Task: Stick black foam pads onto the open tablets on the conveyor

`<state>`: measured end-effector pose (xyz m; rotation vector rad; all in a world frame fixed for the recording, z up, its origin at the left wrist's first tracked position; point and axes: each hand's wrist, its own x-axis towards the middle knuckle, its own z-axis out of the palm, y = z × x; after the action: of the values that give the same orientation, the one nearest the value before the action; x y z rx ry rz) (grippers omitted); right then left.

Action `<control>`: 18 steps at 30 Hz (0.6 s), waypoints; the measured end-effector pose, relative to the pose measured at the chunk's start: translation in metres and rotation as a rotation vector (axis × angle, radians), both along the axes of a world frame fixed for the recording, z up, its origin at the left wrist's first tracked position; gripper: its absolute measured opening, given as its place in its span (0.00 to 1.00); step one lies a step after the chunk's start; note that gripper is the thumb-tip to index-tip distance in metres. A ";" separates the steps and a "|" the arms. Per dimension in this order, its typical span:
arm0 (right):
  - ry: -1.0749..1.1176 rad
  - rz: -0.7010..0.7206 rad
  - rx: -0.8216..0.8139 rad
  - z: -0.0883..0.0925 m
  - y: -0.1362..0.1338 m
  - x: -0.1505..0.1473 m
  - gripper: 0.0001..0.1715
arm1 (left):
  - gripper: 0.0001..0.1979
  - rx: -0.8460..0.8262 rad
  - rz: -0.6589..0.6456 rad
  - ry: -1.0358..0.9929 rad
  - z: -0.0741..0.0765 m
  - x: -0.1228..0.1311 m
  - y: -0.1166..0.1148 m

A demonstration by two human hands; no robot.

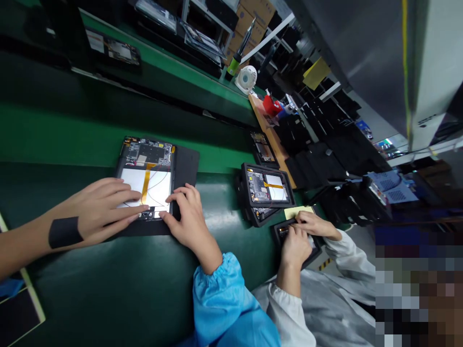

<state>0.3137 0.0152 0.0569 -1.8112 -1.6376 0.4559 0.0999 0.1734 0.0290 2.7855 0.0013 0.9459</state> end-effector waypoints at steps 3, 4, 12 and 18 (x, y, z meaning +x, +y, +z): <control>-0.023 -0.018 0.005 -0.001 -0.002 -0.002 0.18 | 0.18 -0.002 -0.008 -0.013 -0.005 0.007 -0.015; -0.024 -0.021 0.007 -0.001 -0.003 -0.003 0.19 | 0.18 -0.015 0.004 -0.013 -0.008 0.009 -0.023; 0.029 -0.079 0.091 -0.005 0.000 0.001 0.18 | 0.18 -0.124 0.181 0.011 -0.023 0.022 -0.062; 0.128 0.008 0.419 0.031 -0.003 -0.020 0.09 | 0.18 -0.226 0.129 0.104 -0.031 0.025 -0.058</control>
<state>0.2935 0.0127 0.0875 -1.4358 -1.5191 0.2053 0.1245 0.1158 -0.0021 2.6455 0.2877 0.7733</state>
